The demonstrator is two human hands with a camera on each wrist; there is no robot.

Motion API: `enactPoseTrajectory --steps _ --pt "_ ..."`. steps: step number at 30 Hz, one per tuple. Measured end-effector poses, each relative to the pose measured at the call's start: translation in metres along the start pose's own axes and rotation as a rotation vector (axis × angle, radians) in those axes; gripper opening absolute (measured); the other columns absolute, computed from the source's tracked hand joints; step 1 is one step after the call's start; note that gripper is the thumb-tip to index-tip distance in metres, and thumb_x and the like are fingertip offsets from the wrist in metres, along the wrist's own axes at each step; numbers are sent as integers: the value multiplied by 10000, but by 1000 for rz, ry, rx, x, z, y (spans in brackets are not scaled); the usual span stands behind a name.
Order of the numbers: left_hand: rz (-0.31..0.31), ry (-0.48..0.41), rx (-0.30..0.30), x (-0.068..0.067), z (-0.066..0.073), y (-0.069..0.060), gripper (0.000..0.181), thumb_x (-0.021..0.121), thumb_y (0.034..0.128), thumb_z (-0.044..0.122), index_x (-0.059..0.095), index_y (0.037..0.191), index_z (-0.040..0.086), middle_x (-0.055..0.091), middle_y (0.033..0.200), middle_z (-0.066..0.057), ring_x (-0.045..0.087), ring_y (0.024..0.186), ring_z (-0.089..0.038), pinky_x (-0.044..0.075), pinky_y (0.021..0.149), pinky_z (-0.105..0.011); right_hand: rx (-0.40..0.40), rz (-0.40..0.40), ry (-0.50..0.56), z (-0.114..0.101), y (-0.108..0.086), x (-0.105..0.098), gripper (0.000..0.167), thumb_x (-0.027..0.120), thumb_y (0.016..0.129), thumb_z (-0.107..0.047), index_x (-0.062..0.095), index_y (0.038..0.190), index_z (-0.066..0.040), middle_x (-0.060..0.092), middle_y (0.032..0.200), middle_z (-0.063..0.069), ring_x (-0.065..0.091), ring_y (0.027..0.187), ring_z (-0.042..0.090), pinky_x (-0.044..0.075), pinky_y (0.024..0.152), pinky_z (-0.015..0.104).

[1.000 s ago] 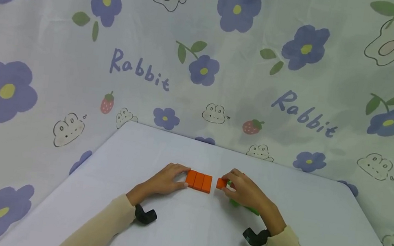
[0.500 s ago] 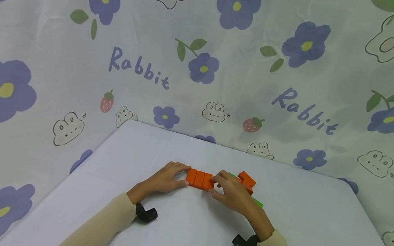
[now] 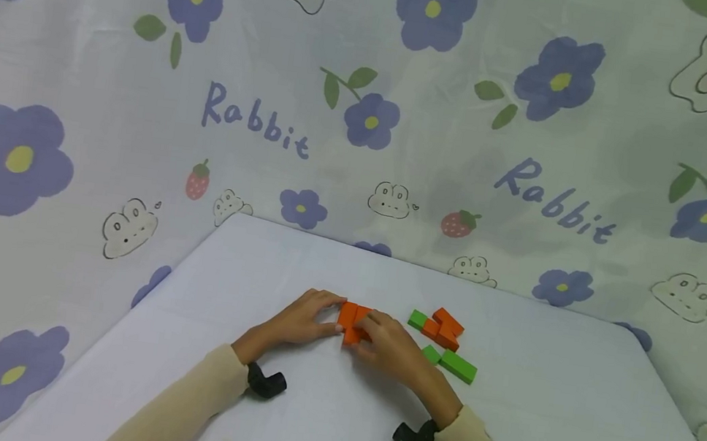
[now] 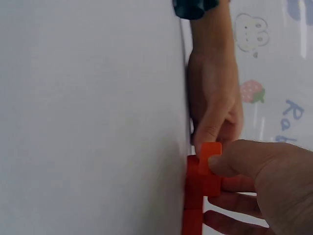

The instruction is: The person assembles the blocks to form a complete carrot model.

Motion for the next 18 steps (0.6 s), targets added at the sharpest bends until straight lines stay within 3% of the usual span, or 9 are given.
enactPoseTrajectory --steps 5,13,18 --pt "-6 29 1 -1 2 1 606 687 935 424 519 1457 168 527 1476 -51 450 1344 -277 399 1121 -528 -20 51 -59 -3 -1 6 301 761 892 -258 690 1133 -90 658 1165 74 611 1117 248 549 974 382" --pt "8 26 29 -5 3 3 547 643 970 390 530 1446 145 544 1460 -66 467 1320 -281 399 1121 -518 -77 132 -195 -4 2 13 240 771 876 -267 711 1046 -108 626 1050 35 570 963 210 544 878 334" --pt "10 1 37 -2 3 1 546 651 966 383 541 1434 122 554 1449 -87 472 1312 -297 402 1110 -538 -113 161 -205 -3 -1 16 224 788 858 -264 711 1004 -112 619 1021 26 556 915 201 534 834 322"
Point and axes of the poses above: each hand's wrist, its own y-axis towards the middle knuckle, its own x-axis out of the palm, z = x × y, the point moved 3 cm from there along y, towards the middle knuckle
